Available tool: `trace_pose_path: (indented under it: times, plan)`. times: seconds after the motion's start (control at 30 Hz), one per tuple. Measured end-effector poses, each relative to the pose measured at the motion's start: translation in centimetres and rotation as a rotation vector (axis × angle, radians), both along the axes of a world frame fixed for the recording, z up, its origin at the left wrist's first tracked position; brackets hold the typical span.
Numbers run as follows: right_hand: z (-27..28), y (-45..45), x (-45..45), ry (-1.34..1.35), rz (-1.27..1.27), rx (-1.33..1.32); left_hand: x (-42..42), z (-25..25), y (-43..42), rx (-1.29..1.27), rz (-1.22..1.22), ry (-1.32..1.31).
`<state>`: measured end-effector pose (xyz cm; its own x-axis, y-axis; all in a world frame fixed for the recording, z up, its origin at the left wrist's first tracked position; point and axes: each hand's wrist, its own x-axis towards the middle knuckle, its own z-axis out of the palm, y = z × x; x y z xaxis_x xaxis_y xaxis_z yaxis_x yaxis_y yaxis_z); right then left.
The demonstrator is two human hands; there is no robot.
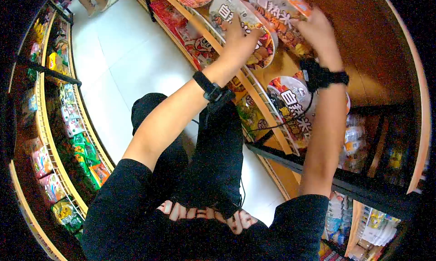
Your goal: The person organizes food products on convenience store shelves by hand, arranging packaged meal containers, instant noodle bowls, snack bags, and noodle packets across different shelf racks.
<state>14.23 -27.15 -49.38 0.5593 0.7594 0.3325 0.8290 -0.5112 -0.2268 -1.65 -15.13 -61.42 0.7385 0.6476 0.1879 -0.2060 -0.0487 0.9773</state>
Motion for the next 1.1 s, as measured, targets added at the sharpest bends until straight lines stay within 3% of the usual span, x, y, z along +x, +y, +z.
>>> trace_pose_path:
  times: [0.07, 0.13, 0.27, 0.33, 0.4, 0.43, 0.47, 0.5, 0.53, 0.6, 0.7, 0.87, 1.03, 1.1]
  plan:
    - [2.1, -0.7, -2.7, 0.160, 0.008, 0.076, 1.3, -1.6, 0.3, 0.021, -0.015, -0.042]
    - [3.6, -1.1, -4.3, 0.087, -0.111, 0.199, 2.0, -2.2, 0.3, 0.031, -0.093, -0.097]
    - [4.5, -0.4, -9.7, 0.008, -0.013, 0.376, 7.2, -4.9, -0.3, -0.067, -0.161, -0.133]
    - [3.8, 0.4, -11.3, 0.122, -0.053, 0.539, 6.4, -3.0, -0.8, -0.133, -0.166, -0.042]
    - [2.6, 0.8, -11.2, 0.111, -0.012, 0.514, 5.1, -2.1, 0.2, -0.128, -0.249, 0.007]
    - [1.5, 0.9, -10.5, -0.025, -0.042, 0.426, 4.9, -2.2, 0.9, -0.481, -0.195, -0.192]
    - [0.5, 0.9, -9.8, -0.160, -0.072, 0.341, 4.2, -2.5, 2.5, -0.622, -0.075, -0.261]
    - [-0.2, 1.4, -10.4, -0.073, -0.069, 0.376, 2.6, -1.6, 4.3, -0.761, 0.048, -0.331]
    - [-0.8, 1.7, -10.6, -0.026, -0.093, 0.328, 1.6, -0.4, 4.9, -0.754, 0.055, -0.329]
    - [-2.3, 2.8, -11.8, -0.069, -0.107, 0.244, -0.1, 1.4, 5.6, -0.525, 0.400, -0.607]
    - [-5.6, 3.7, -11.3, 0.051, -0.094, 0.194, 0.5, -0.3, 5.1, -0.277, 0.455, -0.459]
    - [-7.0, 2.3, -9.2, 0.210, -0.034, 0.098, -0.6, 0.2, 3.3, -0.344, 0.207, -0.374]
    - [-3.2, 2.0, -11.3, 0.048, -0.123, -0.069, -0.9, 0.0, 0.6, -0.289, 0.152, -0.195]
    - [-0.7, 2.2, -11.2, 0.299, -0.074, -0.037, -1.3, -0.1, -0.5, -0.181, 0.161, -0.151]
